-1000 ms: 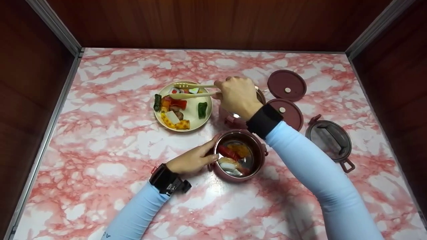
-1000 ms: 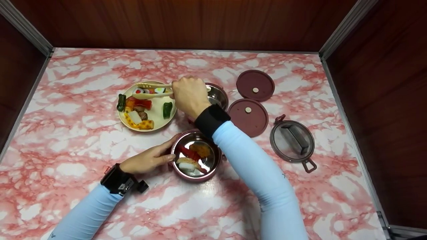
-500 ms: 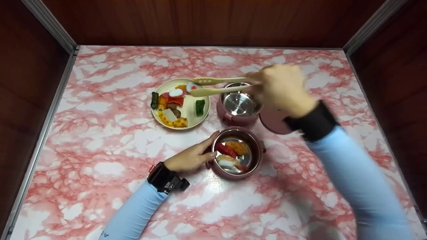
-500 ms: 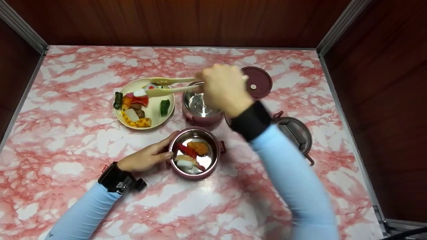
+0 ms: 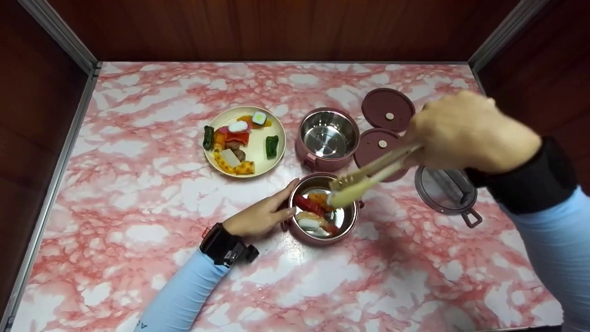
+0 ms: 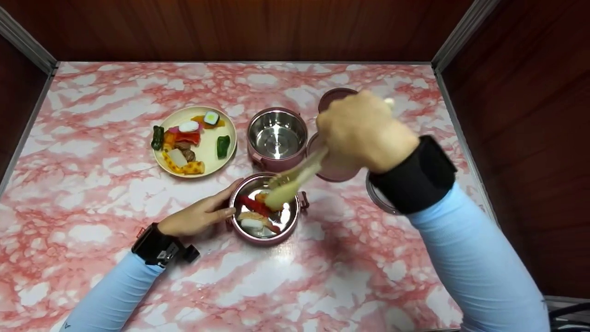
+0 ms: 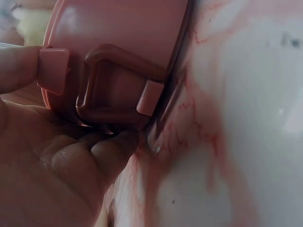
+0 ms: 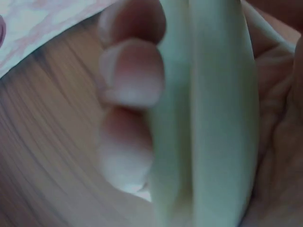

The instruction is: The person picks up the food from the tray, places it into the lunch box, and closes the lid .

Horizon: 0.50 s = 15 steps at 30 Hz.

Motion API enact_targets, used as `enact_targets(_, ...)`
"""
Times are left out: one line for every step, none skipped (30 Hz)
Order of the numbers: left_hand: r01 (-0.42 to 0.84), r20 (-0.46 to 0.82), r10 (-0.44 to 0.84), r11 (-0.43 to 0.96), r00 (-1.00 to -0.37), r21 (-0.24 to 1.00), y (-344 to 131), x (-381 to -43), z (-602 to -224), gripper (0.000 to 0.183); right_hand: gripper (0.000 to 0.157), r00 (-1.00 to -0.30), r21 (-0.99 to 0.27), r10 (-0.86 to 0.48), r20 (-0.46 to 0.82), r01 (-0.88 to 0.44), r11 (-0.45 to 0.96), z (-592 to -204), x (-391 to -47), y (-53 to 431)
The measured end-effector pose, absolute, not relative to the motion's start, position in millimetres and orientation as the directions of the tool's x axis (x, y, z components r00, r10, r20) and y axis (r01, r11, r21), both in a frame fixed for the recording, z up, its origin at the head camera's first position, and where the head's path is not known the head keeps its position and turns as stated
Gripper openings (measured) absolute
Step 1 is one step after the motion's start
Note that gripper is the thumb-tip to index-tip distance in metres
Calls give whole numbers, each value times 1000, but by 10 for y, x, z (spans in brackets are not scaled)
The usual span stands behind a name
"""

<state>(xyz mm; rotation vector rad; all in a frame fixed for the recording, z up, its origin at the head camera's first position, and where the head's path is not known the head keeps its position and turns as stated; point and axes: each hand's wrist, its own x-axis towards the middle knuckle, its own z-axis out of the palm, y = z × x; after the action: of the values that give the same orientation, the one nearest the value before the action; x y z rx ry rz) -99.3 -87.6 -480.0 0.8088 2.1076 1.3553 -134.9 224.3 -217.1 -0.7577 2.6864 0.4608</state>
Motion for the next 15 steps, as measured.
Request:
enact_targets(210, -92, 712, 325, -696, 922, -875, -994, -4798, 70, 8, -809, 223, -445, -383, -549, 806, -2197, -1320, 2220)
enact_targets(213, -88, 713, 321, -695, 923, -874, -996, -4800, 70, 14, -806, 224, -450, -384, -554, 802, -2221, -1291, 2196)
enact_targets(216, -86, 714, 321, -694, 922, -871, -1000, -4800, 70, 19, -803, 227, -459, -381, -563, 795, -2245, -1266, 2173)
enact_targets(220, -83, 715, 320, -694, 922, -871, -1001, -4802, 70, 24, -799, 230, -469, -377, -571, 788, -2267, -1243, 2151)
enact_targets(223, -80, 716, 319, -693, 921, -871, -1004, -4805, 70, 28, -797, 238, -481, -365, -580, 779, -2286, -1220, 2129)
enact_targets(229, -75, 717, 317, -693, 920, -870, -1005, -4809, 70, 30, -794, 241, -492, -357, -587, 773, -2304, -1201, 2107)
enact_targets(232, -73, 717, 317, -693, 920, -870, -1005, -4814, 70, 31, -794, 249, -496, -352, -590, 768, -2321, -1185, 2085)
enact_targets(236, -71, 718, 318, -693, 918, -870, -1006, -4820, 70, 32, -791, 255, -504, -347, -597, 761, -2338, -1171, 2067)
enact_targets(238, -71, 717, 321, -693, 917, -871, -1004, -4821, 70, 33, -788, 261, -512, -343, -603, 754, -2357, -1161, 2052)
enact_targets(239, -71, 717, 321, -693, 916, -872, -1004, -4824, 70, 34, -785, 267, -519, -338, -609, 747, -2376, -1152, 2039)
enact_targets(240, -69, 718, 320, -693, 917, -871, -1004, -4827, 70, 34, -783, 271, -524, -336, -613, 742, -2394, -1143, 2029)
enact_targets(240, -68, 719, 318, -692, 917, -870, -1004, -4829, 70, 34, -781, 271, -525, -338, -615, 740, -2410, -1138, 2024)
enact_targets(241, -68, 719, 318, -692, 917, -870, -1005, -4831, 70, 34, -783, 272, -519, -343, -611, 743, -2423, -1135, 2022)
enact_targets(242, -66, 720, 317, -690, 917, -869, -1006, -4830, 70, 34, -787, 269, -514, -342, -606, 748, -2433, -1132, 2023)
enact_targets(242, -66, 720, 317, -691, 917, -868, -1006, -4829, 70, 33, -791, 269, -506, -343, -599, 754, -2438, -1131, 2022)
